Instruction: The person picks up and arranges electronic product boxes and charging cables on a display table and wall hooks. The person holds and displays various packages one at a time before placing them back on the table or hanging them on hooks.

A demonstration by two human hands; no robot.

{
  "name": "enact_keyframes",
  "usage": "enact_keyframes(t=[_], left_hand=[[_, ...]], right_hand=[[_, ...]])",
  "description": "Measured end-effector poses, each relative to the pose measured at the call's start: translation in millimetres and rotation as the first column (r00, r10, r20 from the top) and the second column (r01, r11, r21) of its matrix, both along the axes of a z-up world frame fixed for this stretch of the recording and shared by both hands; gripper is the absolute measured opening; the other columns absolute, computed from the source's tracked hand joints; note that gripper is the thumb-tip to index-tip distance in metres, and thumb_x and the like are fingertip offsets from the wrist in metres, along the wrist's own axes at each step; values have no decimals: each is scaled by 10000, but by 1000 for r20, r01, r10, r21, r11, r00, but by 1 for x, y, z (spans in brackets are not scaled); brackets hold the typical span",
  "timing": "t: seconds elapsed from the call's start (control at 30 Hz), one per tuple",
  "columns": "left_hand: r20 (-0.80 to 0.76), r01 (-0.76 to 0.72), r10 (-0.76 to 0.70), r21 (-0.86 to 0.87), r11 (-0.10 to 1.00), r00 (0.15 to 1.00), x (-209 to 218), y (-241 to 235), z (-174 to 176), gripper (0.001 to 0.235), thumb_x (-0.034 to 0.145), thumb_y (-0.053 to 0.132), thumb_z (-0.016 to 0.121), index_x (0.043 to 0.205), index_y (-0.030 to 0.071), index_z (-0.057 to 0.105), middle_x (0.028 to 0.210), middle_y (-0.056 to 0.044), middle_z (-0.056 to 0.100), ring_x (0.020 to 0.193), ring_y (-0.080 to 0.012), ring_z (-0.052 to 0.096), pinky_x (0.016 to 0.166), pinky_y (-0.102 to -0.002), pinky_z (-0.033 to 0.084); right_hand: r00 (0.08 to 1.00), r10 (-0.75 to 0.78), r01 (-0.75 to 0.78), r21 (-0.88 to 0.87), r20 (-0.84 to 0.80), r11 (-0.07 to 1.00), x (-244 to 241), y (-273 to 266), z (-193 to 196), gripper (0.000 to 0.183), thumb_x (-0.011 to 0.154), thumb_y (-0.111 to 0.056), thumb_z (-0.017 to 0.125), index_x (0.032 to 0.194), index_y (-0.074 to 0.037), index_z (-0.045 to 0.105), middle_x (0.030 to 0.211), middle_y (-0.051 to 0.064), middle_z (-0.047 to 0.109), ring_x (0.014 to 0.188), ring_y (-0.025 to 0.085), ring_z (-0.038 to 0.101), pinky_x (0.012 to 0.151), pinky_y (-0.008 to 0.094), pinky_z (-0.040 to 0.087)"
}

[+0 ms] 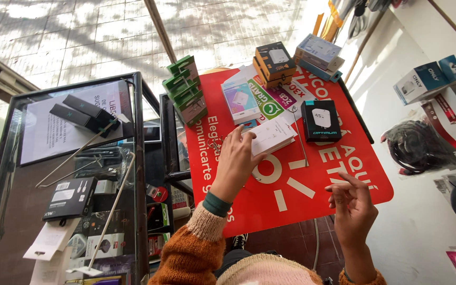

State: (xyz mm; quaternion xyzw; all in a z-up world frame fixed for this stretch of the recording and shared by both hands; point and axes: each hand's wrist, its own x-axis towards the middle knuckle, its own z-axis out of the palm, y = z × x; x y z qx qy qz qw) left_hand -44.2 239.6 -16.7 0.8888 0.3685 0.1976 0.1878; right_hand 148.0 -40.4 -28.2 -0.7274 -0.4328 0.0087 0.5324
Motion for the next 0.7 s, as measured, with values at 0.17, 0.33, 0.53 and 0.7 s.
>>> enact_keyframes(t=[0.17,0.33,0.53,0.7], left_hand=[[149,-117,106,70,991,983,-26,-33,26,476,1144,295,869,1526,59,712,1583,-266,702,1451,-466,690,1205,-581,599],[240,-220,207,29,975,948,-56,-68,29,304,1172,242,824,1400,53,754,1458,-202,763,1356,-402,721,1097,-541,640],[329,-338,300,63,939,895,-97,-109,24,154,1197,163,777,1286,37,771,1253,-145,820,1137,-336,763,1008,-483,648],[391,-453,384,99,886,836,-136,-148,22,128,1233,161,738,1282,46,766,1235,-135,825,1136,-312,803,1048,-479,666]], right_hand=[[999,43,-43,3,1,999,-3,4,-1,349,1284,-161,689,1580,23,694,1163,166,878,826,239,805,790,368,708],[994,109,-109,3,12,994,-1,7,-3,352,1286,-166,690,1588,14,690,1172,172,876,856,242,817,788,368,712],[956,289,-287,46,-48,957,-15,21,4,339,1331,-129,662,1617,52,677,1136,198,839,818,244,760,767,365,682],[896,445,-443,98,8,891,-35,45,2,392,1331,-204,674,1601,80,688,1131,221,843,786,255,756,723,367,661]])
